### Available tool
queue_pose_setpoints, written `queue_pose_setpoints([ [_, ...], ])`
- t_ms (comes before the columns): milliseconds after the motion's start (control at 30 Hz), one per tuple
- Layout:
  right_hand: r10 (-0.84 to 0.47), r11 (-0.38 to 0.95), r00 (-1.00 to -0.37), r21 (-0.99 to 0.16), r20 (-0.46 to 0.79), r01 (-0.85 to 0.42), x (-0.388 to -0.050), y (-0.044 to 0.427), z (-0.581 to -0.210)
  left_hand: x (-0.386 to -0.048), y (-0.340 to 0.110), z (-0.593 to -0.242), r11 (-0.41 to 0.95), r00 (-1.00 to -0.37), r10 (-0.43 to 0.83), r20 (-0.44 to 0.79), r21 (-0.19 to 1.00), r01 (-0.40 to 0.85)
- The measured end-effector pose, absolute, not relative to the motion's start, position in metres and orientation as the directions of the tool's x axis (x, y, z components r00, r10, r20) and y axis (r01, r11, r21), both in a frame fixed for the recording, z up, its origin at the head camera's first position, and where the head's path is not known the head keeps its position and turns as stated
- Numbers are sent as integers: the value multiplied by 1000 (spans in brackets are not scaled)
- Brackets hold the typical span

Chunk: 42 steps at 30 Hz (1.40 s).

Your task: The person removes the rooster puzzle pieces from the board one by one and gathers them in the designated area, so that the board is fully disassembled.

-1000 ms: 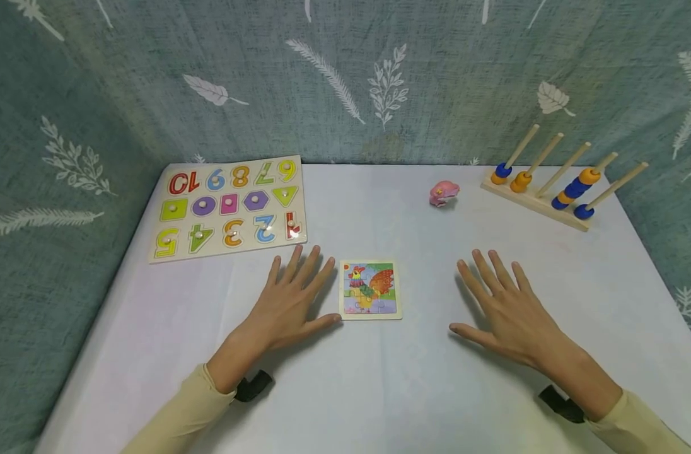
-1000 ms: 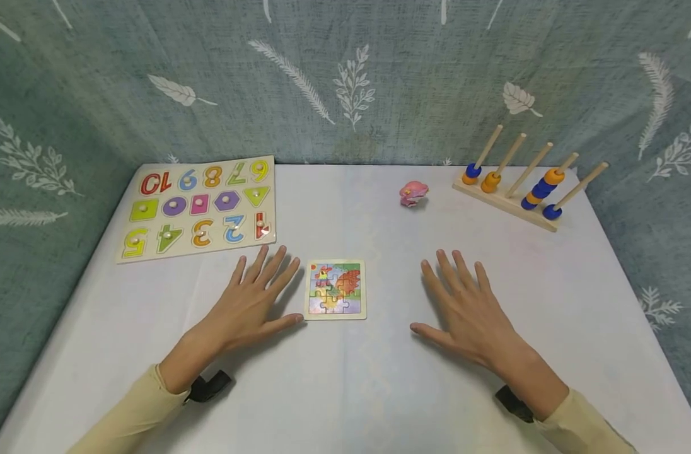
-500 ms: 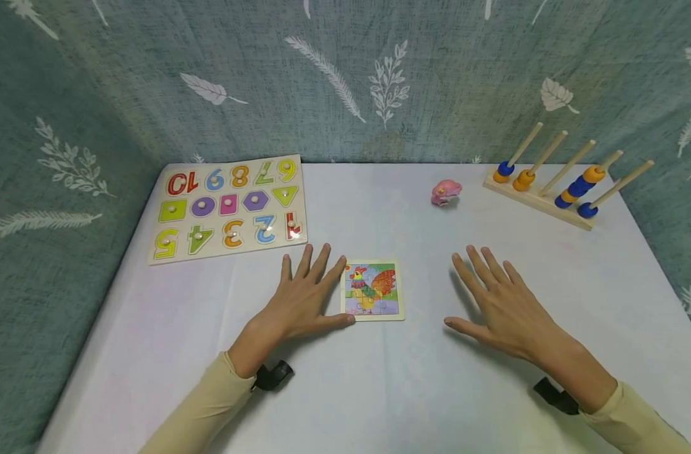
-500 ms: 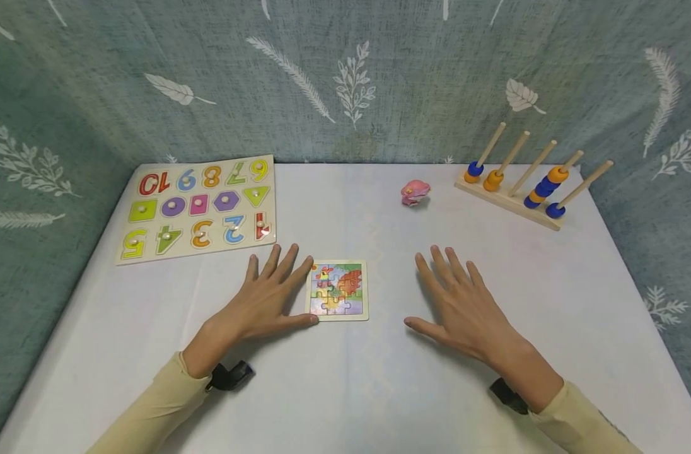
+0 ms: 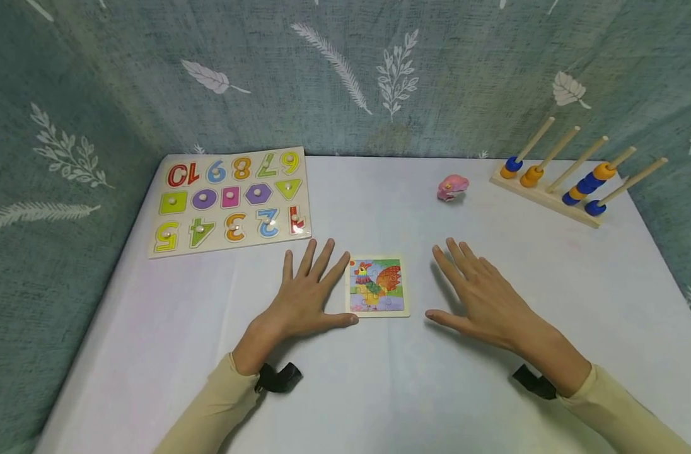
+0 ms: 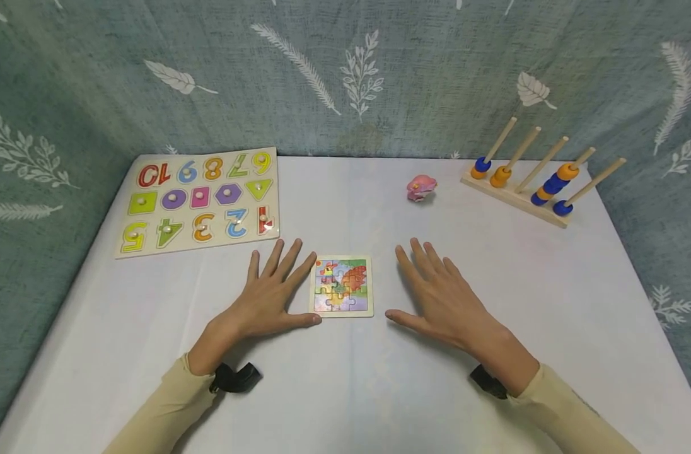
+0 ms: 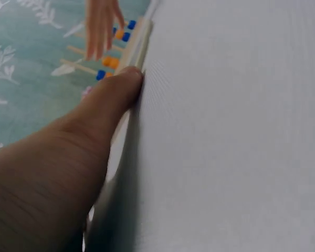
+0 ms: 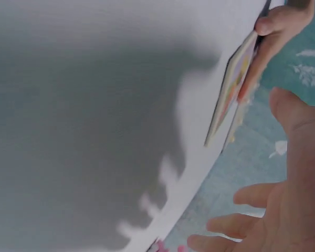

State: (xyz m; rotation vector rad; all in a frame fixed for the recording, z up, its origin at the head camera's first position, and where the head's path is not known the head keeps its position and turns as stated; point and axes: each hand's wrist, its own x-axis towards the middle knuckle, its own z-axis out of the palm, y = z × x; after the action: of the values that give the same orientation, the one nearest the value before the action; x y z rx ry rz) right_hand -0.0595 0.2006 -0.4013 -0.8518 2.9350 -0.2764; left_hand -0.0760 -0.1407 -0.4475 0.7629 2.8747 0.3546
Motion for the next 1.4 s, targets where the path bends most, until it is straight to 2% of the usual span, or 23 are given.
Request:
queue_pose_setpoints([
  [233, -614, 763, -787, -217, 52, -609, -76, 173, -400, -77, -137, -451, 837, -856, 514, -58, 255, 485],
  [433, -680, 657, -715, -300, 162, -692, -91, 143, -401, -78, -136, -450, 834, -854, 518, -54, 255, 489],
  [600, -678, 630, -709, -346, 193, -696, -103, 118, -399, -78, -138, -448, 836, -856, 513, -64, 263, 481],
  [767, -669, 636, -723, -371, 170, -676, -113, 106, -397, -77, -139, -446, 827, -851, 523, -51, 273, 492],
  [1000, -697, 619, -709, -406, 110, -672, -126, 89, -398, -76, -141, -447, 832, -857, 513, -47, 274, 483],
  [1400, -688, 648, -726, -433, 20, -627, -135, 81, -401, -78, -139, -448, 829, -853, 520, -42, 265, 492],
])
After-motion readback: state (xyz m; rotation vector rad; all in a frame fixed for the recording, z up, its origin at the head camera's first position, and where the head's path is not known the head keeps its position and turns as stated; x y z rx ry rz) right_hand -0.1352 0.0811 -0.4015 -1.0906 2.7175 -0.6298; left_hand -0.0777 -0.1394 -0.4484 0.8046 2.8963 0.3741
